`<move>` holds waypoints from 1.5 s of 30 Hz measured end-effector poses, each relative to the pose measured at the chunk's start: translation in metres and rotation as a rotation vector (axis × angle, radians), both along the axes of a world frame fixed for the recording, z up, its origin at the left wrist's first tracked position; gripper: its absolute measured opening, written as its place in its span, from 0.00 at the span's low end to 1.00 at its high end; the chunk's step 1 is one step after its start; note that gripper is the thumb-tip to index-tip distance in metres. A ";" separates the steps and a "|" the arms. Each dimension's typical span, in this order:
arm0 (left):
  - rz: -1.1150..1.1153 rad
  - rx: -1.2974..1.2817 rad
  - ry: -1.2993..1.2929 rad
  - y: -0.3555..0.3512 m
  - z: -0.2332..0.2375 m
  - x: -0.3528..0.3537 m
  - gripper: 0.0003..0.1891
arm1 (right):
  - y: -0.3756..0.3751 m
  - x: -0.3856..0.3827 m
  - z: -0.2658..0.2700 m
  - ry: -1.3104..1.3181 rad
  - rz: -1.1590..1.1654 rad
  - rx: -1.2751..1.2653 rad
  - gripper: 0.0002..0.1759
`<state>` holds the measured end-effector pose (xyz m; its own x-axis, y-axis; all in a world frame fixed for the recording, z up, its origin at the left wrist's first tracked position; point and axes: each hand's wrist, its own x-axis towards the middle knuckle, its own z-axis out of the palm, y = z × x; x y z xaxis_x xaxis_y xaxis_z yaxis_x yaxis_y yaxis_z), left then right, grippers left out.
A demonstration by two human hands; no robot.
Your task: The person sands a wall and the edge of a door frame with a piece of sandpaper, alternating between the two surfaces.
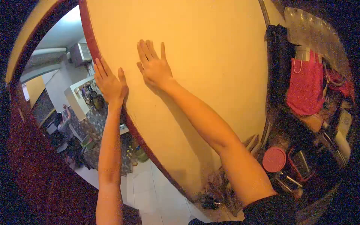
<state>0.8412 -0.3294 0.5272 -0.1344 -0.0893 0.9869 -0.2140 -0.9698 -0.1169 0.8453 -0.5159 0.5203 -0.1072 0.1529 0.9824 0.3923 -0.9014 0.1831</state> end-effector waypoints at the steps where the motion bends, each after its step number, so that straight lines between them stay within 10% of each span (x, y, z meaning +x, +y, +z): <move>1: -0.009 0.001 -0.004 0.000 0.001 0.000 0.40 | 0.001 -0.001 0.006 0.029 -0.065 -0.002 0.35; 11: -0.005 0.003 -0.025 0.004 -0.001 0.002 0.38 | 0.010 0.044 0.218 -0.160 -0.064 0.221 0.38; 22: -0.008 -0.026 0.012 0.002 -0.006 -0.005 0.36 | -0.009 0.002 -0.032 0.132 -0.126 -0.039 0.39; 32: -0.036 -0.034 0.018 0.003 -0.003 -0.003 0.36 | 0.000 0.019 0.242 0.050 -0.113 0.219 0.36; 38: -0.076 -0.033 -0.011 0.006 -0.007 -0.001 0.34 | 0.002 0.035 0.128 -0.144 -0.137 -0.002 0.40; 45: -0.274 -0.099 -0.055 0.011 -0.006 0.011 0.36 | -0.004 -0.013 -0.083 0.229 -0.127 -0.187 0.40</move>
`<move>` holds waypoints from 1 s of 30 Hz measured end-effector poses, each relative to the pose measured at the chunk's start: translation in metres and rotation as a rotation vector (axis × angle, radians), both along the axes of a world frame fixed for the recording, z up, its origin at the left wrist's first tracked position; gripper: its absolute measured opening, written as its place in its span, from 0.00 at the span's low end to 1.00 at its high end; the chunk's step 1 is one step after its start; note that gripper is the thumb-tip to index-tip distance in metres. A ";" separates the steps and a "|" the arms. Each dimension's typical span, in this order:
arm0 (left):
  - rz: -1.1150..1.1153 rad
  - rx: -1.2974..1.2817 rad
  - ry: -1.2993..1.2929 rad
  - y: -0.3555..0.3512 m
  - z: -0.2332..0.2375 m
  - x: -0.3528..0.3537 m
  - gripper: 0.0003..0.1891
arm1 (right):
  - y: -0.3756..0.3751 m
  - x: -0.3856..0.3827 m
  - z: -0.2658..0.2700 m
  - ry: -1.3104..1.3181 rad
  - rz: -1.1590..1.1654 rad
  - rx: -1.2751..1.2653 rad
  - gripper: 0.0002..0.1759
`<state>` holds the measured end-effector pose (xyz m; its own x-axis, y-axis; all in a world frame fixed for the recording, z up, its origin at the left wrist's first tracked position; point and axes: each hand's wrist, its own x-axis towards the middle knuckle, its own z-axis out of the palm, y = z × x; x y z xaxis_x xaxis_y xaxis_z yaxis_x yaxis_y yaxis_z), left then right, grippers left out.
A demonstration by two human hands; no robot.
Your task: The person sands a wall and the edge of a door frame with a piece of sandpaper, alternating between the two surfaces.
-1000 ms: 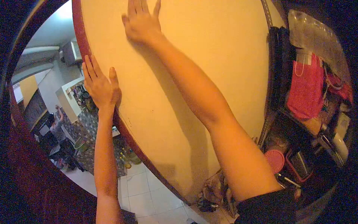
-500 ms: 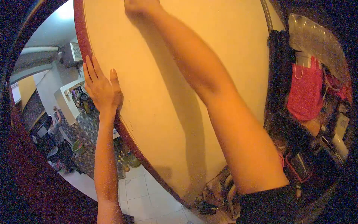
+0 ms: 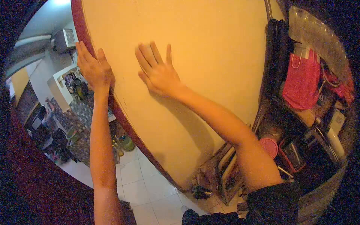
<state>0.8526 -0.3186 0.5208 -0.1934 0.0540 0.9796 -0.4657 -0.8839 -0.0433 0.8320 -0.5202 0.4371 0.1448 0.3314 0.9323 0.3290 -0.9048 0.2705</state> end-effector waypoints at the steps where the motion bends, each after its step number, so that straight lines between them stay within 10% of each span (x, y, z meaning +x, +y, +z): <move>1: 0.001 -0.062 -0.014 0.002 0.000 0.003 0.37 | -0.002 -0.004 -0.021 0.048 -0.009 -0.025 0.40; 11: -0.460 -0.382 0.406 0.030 0.014 0.024 0.43 | 0.004 -0.010 -0.052 0.113 -0.014 -0.022 0.40; 14: -1.517 -0.323 0.739 0.049 0.013 0.048 0.35 | 0.010 -0.008 -0.034 0.100 -0.087 -0.095 0.39; 18: -1.801 -0.180 0.844 0.052 0.008 0.050 0.28 | 0.038 0.002 0.034 -0.011 -0.044 -0.051 0.39; 30: -1.868 -0.240 0.782 0.050 0.001 0.080 0.37 | 0.109 0.036 0.311 -0.242 -0.100 0.268 0.40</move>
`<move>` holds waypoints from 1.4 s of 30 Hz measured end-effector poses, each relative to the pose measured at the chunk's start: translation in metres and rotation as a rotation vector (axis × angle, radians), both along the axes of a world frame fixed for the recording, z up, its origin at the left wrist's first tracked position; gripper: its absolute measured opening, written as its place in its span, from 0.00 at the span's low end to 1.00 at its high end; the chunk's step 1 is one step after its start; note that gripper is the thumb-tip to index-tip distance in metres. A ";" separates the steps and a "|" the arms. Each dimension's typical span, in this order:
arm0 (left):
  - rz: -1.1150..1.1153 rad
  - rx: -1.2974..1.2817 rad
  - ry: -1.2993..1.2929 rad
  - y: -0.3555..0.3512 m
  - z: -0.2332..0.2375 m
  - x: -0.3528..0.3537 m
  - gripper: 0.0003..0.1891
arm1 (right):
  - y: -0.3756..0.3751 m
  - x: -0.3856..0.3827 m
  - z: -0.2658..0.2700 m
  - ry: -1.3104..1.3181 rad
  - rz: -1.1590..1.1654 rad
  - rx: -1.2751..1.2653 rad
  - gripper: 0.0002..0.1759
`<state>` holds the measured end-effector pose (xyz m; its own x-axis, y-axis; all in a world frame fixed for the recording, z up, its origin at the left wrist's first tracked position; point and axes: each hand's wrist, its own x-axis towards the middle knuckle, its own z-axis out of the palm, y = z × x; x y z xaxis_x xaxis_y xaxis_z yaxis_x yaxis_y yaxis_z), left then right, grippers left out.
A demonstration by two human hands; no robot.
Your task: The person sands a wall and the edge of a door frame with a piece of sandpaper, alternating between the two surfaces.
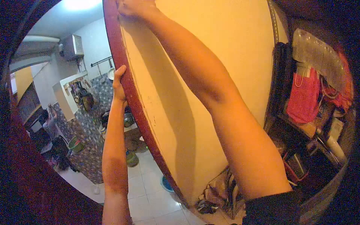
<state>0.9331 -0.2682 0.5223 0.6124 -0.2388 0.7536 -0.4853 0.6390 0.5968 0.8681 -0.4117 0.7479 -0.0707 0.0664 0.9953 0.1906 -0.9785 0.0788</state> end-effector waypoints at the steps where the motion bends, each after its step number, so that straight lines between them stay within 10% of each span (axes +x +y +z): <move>1: -0.011 0.014 0.001 0.000 -0.002 0.002 0.37 | -0.002 0.003 0.002 -0.039 0.031 -0.031 0.40; 13: 0.129 0.014 -0.059 -0.002 0.000 -0.007 0.33 | -0.009 -0.010 -0.190 -0.052 0.086 -0.182 0.38; 28: 0.110 0.037 -0.067 -0.005 0.001 -0.005 0.29 | 0.008 0.016 -0.005 -0.249 0.057 -0.069 0.41; 35: 0.272 -0.040 -0.054 -0.007 0.004 -0.006 0.22 | -0.004 -0.011 -0.203 -0.021 0.198 -0.123 0.41; 37: 0.092 0.107 -0.012 0.003 0.003 -0.003 0.35 | -0.006 -0.019 -0.258 0.054 0.173 -0.112 0.42; 42: 0.112 0.008 -0.088 -0.001 0.008 0.023 0.36 | 0.005 -0.023 -0.249 0.051 0.075 -0.034 0.42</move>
